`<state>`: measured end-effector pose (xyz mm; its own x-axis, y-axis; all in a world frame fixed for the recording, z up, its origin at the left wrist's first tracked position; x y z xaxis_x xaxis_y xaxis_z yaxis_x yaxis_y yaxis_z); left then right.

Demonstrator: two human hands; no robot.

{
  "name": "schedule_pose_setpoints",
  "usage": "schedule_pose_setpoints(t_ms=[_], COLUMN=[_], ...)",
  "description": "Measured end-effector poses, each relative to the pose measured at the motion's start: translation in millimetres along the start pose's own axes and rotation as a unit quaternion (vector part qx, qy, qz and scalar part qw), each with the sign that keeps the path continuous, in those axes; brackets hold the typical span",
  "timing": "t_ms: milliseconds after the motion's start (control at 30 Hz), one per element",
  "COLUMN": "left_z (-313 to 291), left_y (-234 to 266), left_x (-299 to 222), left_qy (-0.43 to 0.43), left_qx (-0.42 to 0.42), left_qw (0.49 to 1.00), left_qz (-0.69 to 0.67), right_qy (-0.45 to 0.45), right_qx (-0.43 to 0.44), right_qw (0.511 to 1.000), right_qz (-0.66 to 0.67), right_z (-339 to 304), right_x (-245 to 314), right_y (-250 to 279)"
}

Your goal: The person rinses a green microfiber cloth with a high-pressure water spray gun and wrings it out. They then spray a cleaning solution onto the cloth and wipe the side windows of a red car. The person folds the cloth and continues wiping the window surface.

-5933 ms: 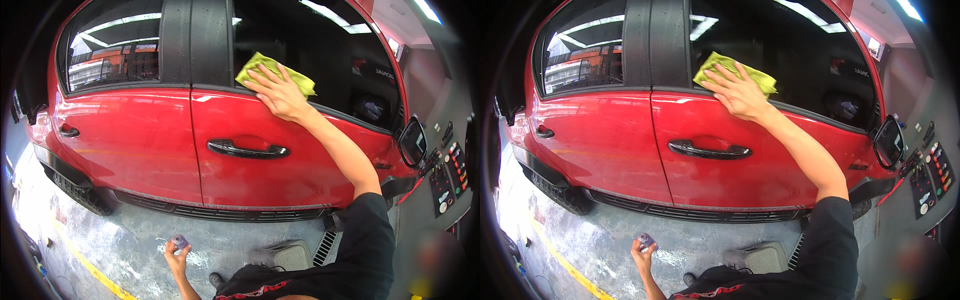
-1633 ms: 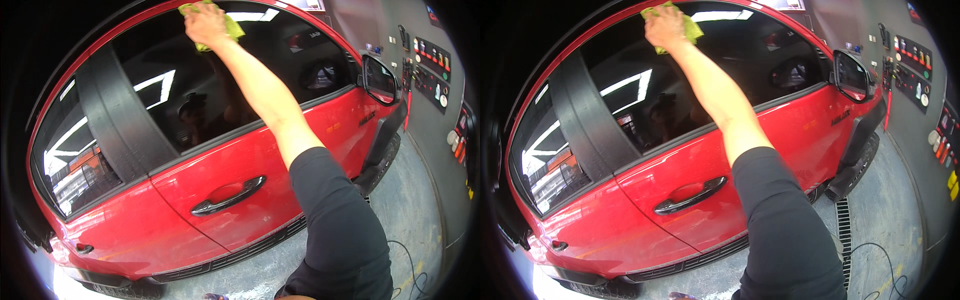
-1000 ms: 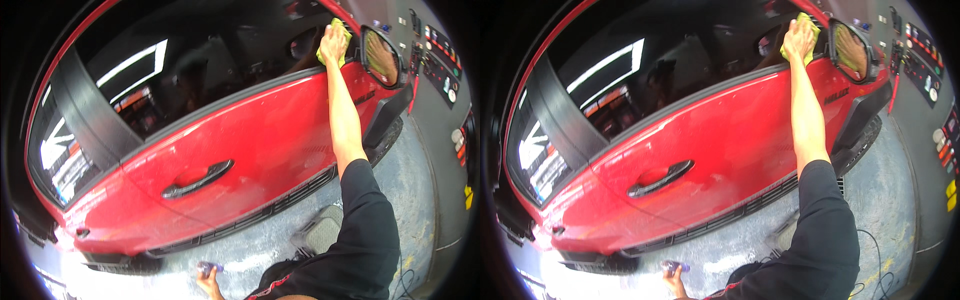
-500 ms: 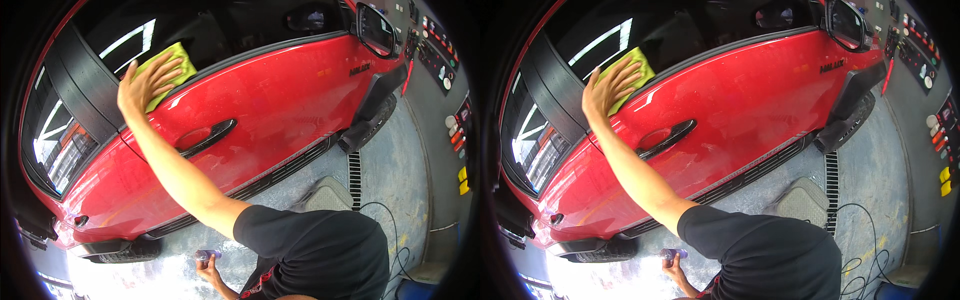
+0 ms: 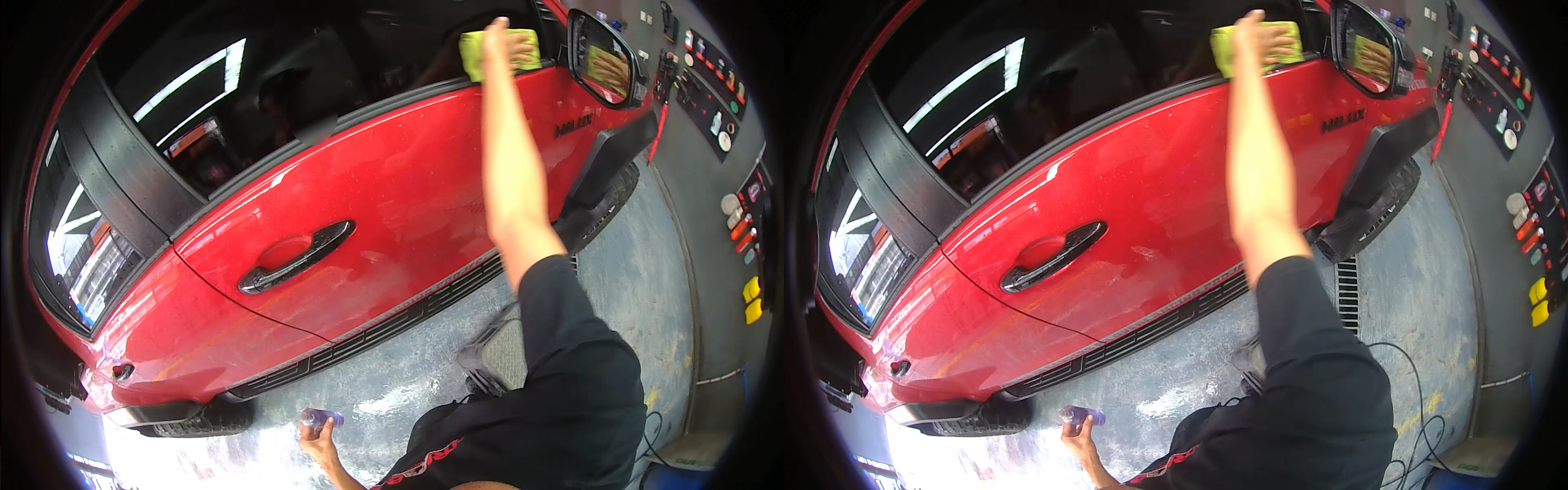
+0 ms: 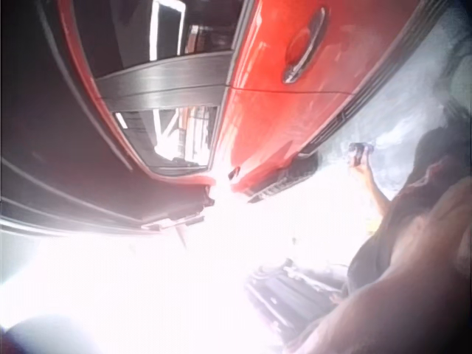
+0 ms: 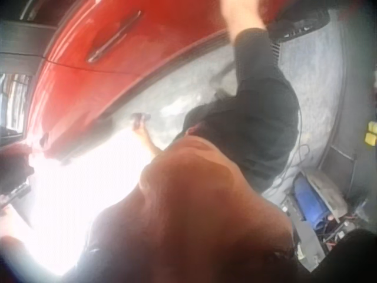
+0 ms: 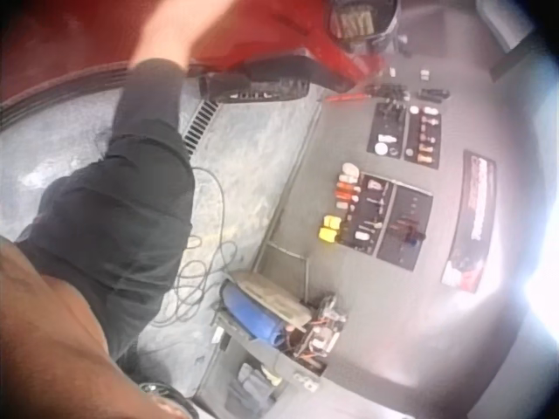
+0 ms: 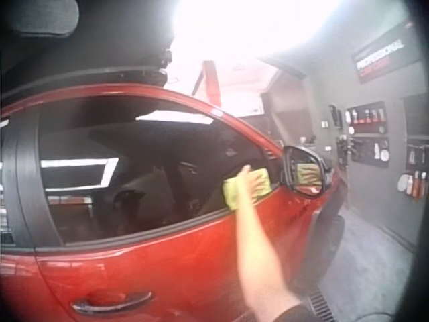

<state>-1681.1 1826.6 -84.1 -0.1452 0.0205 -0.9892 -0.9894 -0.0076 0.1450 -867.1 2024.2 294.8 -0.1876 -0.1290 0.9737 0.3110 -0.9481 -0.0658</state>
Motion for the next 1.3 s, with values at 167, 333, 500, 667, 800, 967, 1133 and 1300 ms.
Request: schedule_pose_setpoints(t_ms=[167, 333, 500, 667, 800, 967, 1133, 1300], left_z=[6.9, 6.0, 31.5, 31.3, 21.0, 32.0, 20.5, 7.6], left_y=[-24.3, -36.0, -58.8, -42.8, -39.5, -55.2, -50.1, -41.3], left_x=[15.1, 16.2, 12.0, 16.3, 18.7, 15.7, 8.9, 27.3], left_qy=[0.022, 0.007, -0.003, 0.003, 0.016, -0.005, -0.028, -0.015], left_qx=[0.016, 0.015, 0.052, 0.023, 0.009, 0.029, 0.005, -0.016], left_qw=[1.000, 1.000, 0.998, 1.000, 1.000, 0.999, 0.999, 0.999], left_qz=[-0.008, -0.018, -0.018, 0.007, 0.014, -0.040, -0.032, -0.048], right_qy=[0.065, 0.018, 0.031, 0.028, -0.002, 0.066, 0.110, 0.479], right_qx=[-0.021, 0.038, 0.166, 0.160, 0.062, -0.062, -0.060, 0.148], right_qw=[0.998, 0.998, 0.985, 0.986, 0.997, 0.984, 0.987, 0.841], right_qz=[-0.013, 0.038, 0.048, 0.044, 0.036, -0.156, -0.096, -0.204], right_z=[66.5, -137.1, -364.5, -312.0, -124.5, 111.4, 18.4, -280.3], right_x=[-19.7, 15.1, 84.0, 77.4, 33.4, -14.2, 0.1, 79.8], right_y=[28.9, -94.2, -219.2, -175.7, -94.4, 39.1, 1.4, -168.6])
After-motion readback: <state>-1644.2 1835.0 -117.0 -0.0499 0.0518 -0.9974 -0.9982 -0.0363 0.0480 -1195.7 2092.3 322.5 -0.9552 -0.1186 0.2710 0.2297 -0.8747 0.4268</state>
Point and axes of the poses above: each hand's wrist, its own z-axis towards the middle knuckle, its own y-axis out of the back of the hand, x = y × z, the point moved 9 cm from there along z, towards the middle knuckle, and after that the axes turned 13 degrees about x, right-handed, at the moved point
